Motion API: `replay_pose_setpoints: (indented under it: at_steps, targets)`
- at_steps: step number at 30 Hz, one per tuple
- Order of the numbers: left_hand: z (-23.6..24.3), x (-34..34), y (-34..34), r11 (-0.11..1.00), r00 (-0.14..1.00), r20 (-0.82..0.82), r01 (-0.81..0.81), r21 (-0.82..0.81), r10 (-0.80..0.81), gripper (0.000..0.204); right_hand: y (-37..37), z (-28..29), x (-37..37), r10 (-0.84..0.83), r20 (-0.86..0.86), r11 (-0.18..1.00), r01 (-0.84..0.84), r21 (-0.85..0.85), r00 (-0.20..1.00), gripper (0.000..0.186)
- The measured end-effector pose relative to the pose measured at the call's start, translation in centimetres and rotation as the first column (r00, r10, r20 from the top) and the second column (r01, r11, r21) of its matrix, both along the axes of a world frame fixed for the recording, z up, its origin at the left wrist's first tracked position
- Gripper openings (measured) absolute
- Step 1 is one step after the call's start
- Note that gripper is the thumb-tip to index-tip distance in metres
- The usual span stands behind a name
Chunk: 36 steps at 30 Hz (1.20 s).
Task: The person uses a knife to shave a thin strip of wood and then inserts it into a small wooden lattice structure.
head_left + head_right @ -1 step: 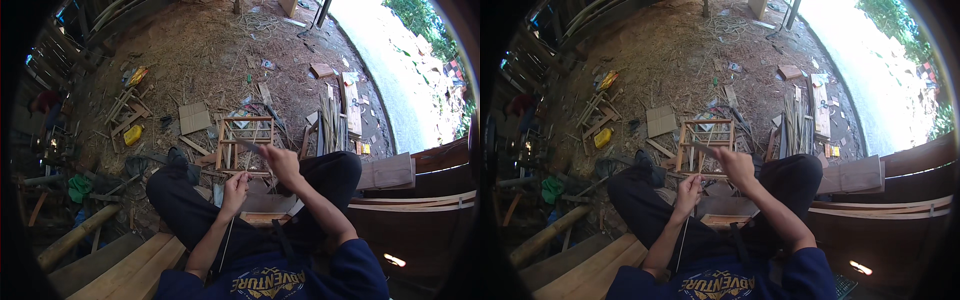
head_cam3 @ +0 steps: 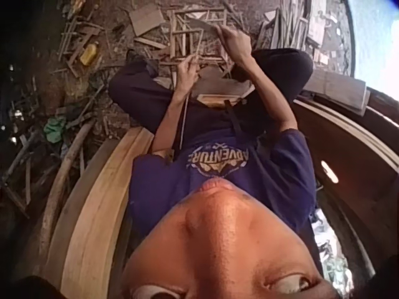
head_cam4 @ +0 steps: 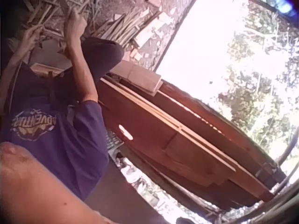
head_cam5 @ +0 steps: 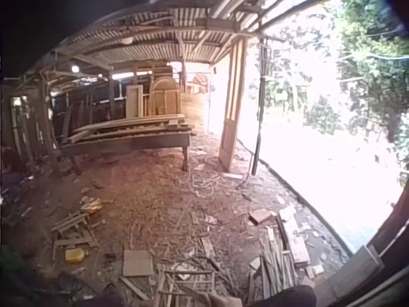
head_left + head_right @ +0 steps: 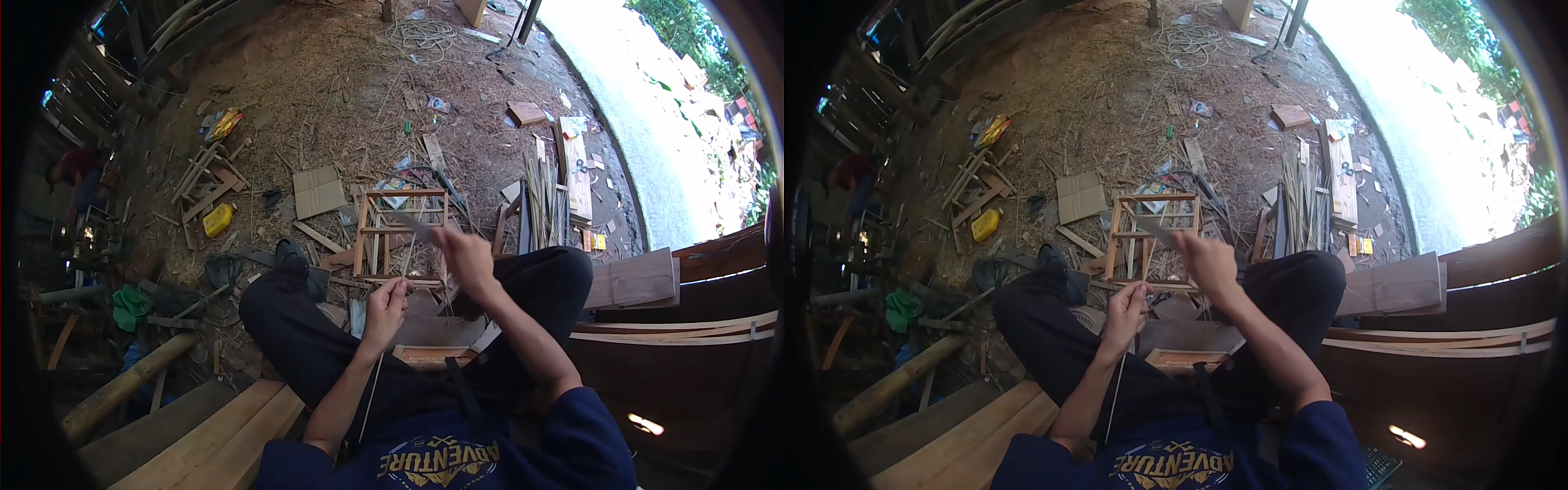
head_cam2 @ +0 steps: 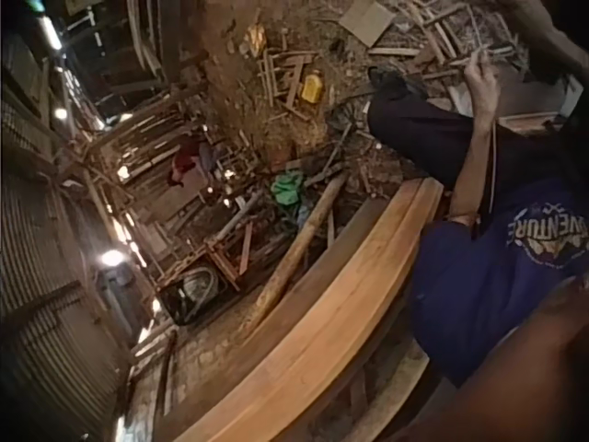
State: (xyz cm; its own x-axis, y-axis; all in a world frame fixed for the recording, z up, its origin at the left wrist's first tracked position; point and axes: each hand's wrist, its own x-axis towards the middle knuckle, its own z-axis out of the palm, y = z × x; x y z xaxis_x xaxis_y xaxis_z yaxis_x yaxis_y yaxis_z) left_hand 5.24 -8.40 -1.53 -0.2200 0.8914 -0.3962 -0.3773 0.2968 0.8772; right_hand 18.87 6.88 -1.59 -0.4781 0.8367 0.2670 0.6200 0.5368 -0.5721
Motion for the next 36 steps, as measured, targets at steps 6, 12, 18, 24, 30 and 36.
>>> replay_pose_setpoints:
  at_steps: [6, 12, 18, 24, 30, 36]
  targets:
    - [-0.8, 0.5, 0.1, 0.999, 0.997, -0.068, -0.021, 0.033, 0.024, 0.026, -2.8, -1.8, 0.4, 0.117, 0.059, 0.991, -0.113, -0.065, 0.991, 0.034]
    - [0.1, 0.5, 0.1, 0.999, 0.999, -0.036, -0.015, 0.037, 0.017, 0.026, 0.8, 0.2, 0.1, 0.022, 0.068, 1.000, -0.022, -0.004, 0.997, 0.035]
    - [-0.8, 0.0, -0.4, 0.999, 1.000, -0.026, 0.000, -0.049, -0.001, 0.027, -1.0, -0.7, -0.1, 0.099, 0.102, 0.995, -0.101, 0.012, 0.990, 0.036]
    - [-0.9, 0.6, 0.1, 0.999, 0.997, -0.070, -0.040, 0.010, 0.040, 0.027, -3.0, -1.5, 0.1, 0.153, 0.142, 0.988, -0.152, -0.015, 0.978, 0.035]
    - [-0.1, 0.8, 0.4, 0.999, 0.999, -0.002, -0.032, 0.003, 0.032, 0.028, 0.1, -0.7, -0.2, 0.041, 0.073, 0.998, -0.044, 0.038, 0.996, 0.035]
    - [-1.0, 0.3, -0.1, 0.999, 0.998, -0.045, -0.034, 0.005, 0.035, 0.027, -1.1, -1.5, -0.2, 0.082, 0.071, 0.993, -0.088, 0.082, 0.994, 0.034]
